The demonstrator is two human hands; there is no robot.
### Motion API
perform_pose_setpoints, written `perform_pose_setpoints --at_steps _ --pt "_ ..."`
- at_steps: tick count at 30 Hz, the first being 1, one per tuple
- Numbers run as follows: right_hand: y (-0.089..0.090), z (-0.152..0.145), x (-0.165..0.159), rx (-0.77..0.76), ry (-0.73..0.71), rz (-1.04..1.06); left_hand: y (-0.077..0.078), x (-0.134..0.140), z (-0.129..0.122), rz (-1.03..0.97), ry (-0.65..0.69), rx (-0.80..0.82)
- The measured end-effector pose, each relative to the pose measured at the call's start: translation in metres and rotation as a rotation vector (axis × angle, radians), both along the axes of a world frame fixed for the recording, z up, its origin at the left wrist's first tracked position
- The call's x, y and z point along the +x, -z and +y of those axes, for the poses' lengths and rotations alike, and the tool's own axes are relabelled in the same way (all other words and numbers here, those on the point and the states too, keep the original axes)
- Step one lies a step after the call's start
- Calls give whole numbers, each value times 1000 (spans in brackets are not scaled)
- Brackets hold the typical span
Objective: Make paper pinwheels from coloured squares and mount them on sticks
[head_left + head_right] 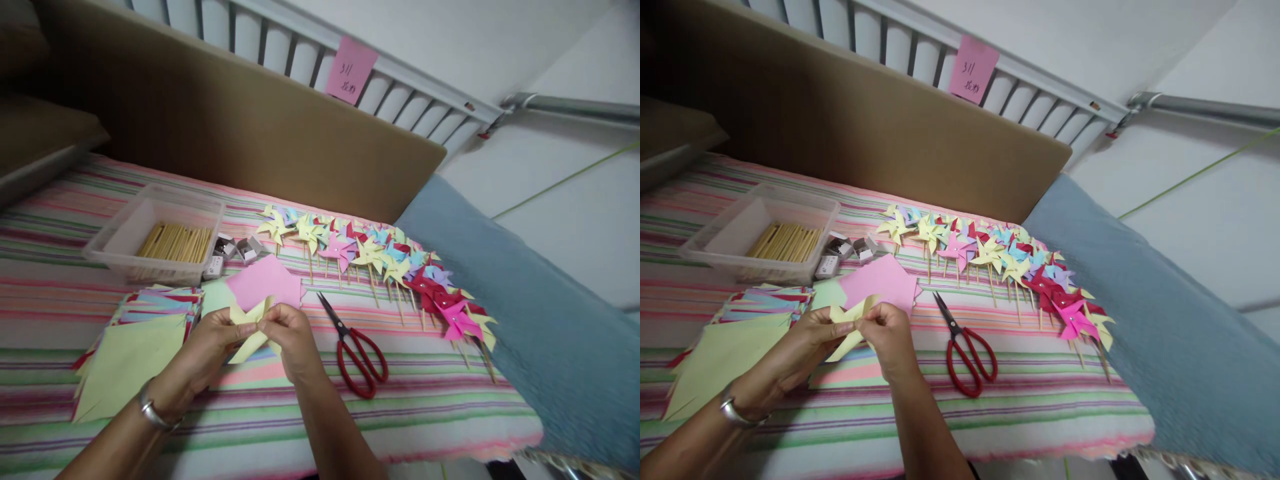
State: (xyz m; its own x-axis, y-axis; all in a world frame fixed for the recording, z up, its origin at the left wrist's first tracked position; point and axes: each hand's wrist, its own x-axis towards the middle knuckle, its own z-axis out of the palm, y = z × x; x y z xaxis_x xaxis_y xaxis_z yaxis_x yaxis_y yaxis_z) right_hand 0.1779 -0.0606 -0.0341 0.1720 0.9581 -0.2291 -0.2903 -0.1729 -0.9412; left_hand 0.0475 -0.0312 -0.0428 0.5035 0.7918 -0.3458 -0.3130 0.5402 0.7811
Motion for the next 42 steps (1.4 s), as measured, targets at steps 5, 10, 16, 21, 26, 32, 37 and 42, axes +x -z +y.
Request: perform_pose_setpoints --at_steps 5,10,16,21,26,32,37,42 --pt "-2 -1 -1 1 4 11 3 -1 0 18 -24 33" --pt "-3 -1 -1 4 4 2 4 0 0 2 -23 31" --pt "-5 -2 -1 16 6 -20 2 0 -1 4 -27 27" --pt "-3 -1 -2 41 22 -73 -3 0 0 -41 -20 27" --pt "-3 0 0 64 -26 -75 -8 -1 2 -61 41 62" --pt "-2 1 0 162 -55 -59 -5 -3 4 -38 55 60" --pt "2 0 1 140 -10 -116 -3 -2 5 26 -38 68" --pt "0 -1 0 116 15 -47 -6 -1 4 5 -102 87"
